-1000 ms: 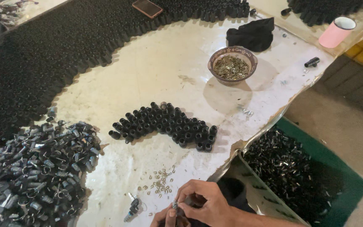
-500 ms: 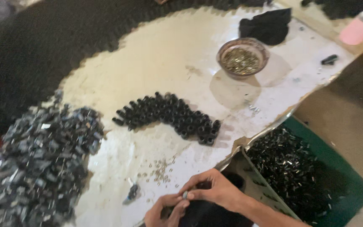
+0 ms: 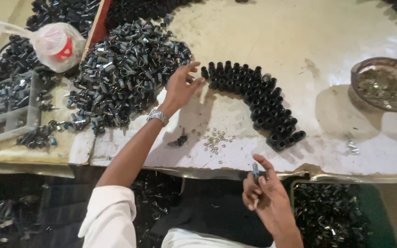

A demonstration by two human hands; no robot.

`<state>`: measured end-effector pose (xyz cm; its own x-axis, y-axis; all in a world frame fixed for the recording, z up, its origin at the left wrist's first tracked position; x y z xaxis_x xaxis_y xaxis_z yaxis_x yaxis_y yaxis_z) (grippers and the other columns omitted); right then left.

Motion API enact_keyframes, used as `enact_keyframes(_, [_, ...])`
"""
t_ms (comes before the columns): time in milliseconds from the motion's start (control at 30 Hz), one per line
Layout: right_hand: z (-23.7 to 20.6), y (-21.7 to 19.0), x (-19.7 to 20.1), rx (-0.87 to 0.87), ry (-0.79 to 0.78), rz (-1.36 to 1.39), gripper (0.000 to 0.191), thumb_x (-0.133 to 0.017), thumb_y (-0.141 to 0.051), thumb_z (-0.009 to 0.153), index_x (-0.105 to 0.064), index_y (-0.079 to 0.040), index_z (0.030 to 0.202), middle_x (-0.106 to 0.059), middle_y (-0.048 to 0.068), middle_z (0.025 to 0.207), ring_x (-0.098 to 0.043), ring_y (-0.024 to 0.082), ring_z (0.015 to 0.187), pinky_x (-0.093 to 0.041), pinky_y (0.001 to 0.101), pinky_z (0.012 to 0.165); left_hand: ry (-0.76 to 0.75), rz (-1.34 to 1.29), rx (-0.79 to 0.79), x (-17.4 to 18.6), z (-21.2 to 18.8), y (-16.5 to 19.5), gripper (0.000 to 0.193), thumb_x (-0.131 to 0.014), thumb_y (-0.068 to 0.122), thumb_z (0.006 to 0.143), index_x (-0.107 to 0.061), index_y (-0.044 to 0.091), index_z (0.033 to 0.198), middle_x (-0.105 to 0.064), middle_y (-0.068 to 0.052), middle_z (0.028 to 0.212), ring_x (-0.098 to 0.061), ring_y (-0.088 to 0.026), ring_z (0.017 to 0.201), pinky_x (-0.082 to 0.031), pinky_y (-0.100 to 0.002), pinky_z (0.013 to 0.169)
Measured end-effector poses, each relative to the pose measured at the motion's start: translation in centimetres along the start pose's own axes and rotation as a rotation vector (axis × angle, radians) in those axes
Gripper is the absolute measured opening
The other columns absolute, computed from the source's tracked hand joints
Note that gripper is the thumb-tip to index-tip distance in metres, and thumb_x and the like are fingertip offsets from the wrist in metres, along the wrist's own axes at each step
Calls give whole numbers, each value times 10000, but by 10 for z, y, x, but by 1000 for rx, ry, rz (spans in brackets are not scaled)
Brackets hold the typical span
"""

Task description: The person repeatedly picks small black cylindrical parts and metallic rings from a table, inserts the rings into the cylinders, and places the assembled units into a green bin. The person also occasionally moves parts aside and adjusts the pile of assembled units.

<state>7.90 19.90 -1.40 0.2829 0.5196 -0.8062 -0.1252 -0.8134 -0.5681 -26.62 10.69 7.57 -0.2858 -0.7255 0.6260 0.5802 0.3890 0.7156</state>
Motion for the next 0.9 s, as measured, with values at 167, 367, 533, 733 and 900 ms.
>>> enact_keyframes(167, [-14,-1,-17,-26,-132,279,532,-595,-150,1030,-388,-31,1506,-361,27,814,-397,144,719,-417,268,570,-1,52,13,-9,15,-3,370,-818,223,890,-737,20,1190,-699,-173,1162,-736,-210,829,-589,-338,769])
enact_keyframes(367, [-9,13,-4,-31,-127,400,442,-587,-132,1078,-438,-67,1489,-399,22,811,-395,127,707,-439,261,580,2,-426,95,-9,-73,-5,284,-794,92,945,-540,5,1039,-762,-114,1136,-790,-142,1003,-625,-273,822])
enact_keyframes(533, [6,29,-13,-133,-175,293,404,-596,-118,1054,-495,-135,1445,-509,67,793,-436,122,638,-432,222,500,-22,-547,-120,-39,-207,49,403,-800,-44,900,-434,74,1019,-716,-136,1134,-688,-168,1021,-563,-292,924])
enact_keyframes(733, [7,37,-21,-201,32,117,176,-637,-135,1066,-534,-85,1199,-552,86,808,-441,99,611,-426,219,494,-5,-791,-153,-58,-253,44,428,-509,-181,1035,-310,96,1294,-537,-205,1300,-641,-246,1130,-564,-350,961])
enact_keyframes(900, [-2,42,-22,-6,128,-340,134,-643,-103,1043,-596,-36,1149,-563,70,791,-507,100,647,-394,206,497,-22,-735,-233,-51,-260,36,557,-480,-188,1027,-182,123,1382,-534,-244,1323,-615,-272,1104,-527,-400,995])
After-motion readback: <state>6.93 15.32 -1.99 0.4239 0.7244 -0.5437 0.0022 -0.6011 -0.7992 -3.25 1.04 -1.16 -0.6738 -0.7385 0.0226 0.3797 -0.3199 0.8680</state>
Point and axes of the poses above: each hand's wrist, its own z-axis towards the middle knuckle, its own x-axis out of the back of the hand, y = z × x, the point moved 3 cm from there along z, towards the middle knuckle
